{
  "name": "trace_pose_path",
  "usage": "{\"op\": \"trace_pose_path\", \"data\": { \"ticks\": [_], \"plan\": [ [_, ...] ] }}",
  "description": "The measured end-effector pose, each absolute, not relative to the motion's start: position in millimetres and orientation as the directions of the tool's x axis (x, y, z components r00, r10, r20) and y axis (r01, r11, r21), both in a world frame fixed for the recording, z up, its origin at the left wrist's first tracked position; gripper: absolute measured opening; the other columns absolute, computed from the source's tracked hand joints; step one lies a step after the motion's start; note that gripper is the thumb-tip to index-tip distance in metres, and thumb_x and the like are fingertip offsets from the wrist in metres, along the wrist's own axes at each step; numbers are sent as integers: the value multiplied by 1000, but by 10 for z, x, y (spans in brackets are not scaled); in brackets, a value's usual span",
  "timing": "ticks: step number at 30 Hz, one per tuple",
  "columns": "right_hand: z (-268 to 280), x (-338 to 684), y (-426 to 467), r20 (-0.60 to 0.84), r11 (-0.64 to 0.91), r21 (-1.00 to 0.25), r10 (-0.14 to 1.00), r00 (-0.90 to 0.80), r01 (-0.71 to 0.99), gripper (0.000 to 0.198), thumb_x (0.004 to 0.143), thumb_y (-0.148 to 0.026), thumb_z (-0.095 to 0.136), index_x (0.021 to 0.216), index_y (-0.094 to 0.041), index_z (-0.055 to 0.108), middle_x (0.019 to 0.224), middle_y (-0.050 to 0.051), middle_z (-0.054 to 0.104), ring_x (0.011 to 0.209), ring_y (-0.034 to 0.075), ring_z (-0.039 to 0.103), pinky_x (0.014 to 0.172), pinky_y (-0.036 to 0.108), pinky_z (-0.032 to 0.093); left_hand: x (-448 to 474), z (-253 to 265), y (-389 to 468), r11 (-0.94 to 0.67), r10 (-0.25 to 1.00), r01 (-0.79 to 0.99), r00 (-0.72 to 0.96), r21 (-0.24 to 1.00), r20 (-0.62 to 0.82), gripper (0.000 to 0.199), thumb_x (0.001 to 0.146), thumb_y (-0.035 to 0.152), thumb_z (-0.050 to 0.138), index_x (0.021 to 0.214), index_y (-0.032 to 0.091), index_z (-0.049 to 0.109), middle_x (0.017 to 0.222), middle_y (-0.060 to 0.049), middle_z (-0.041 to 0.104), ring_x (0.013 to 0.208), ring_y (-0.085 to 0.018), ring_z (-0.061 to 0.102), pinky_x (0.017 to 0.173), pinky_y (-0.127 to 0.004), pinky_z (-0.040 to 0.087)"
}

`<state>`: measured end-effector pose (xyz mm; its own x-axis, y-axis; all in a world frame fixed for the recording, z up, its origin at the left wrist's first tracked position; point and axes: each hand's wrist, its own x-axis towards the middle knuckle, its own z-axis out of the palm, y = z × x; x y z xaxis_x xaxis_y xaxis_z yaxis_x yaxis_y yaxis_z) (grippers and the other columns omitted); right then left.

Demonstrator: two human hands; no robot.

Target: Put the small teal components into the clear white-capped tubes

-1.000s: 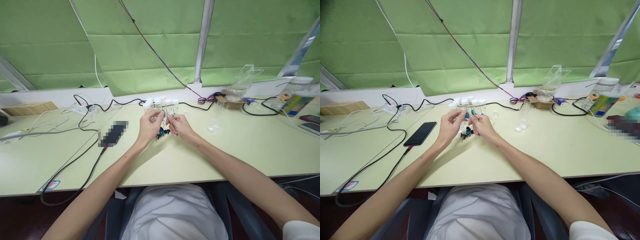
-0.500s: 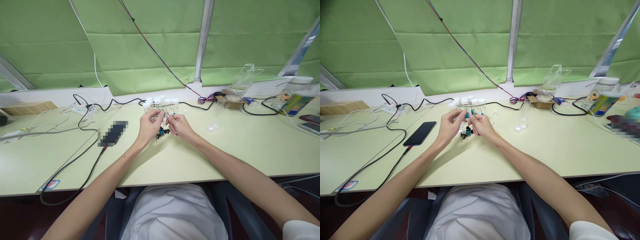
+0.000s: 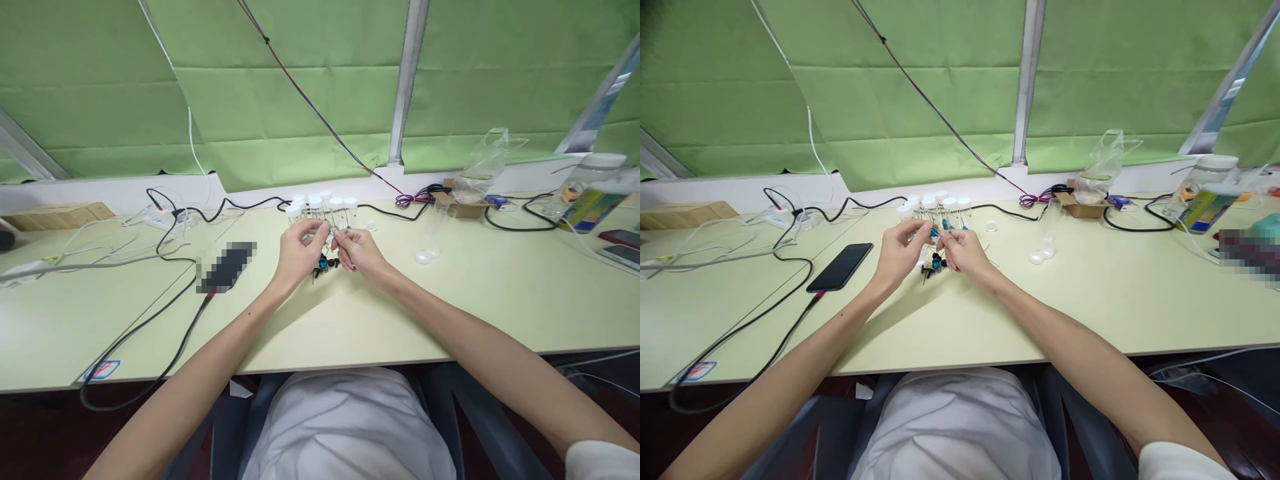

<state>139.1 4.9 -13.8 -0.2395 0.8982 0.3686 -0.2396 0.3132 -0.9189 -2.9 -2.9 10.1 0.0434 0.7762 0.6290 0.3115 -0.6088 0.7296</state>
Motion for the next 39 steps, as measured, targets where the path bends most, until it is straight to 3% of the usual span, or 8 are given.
{"op": "trace_pose_path", "data": {
  "ticks": [39],
  "plan": [
    [-127, 1396, 50, 346, 296, -930, 907, -241, -220, 52, 80, -67, 66, 63, -20, 54, 32, -8, 40, 26, 8, 34, 34, 23, 26, -26, 96, -25, -609, 779, 289, 42, 739, 626, 30, 86, 46, 65, 83, 17, 70, 93, -8, 69, 83, -19, 67, 71, -29, 58]
  ]
}}
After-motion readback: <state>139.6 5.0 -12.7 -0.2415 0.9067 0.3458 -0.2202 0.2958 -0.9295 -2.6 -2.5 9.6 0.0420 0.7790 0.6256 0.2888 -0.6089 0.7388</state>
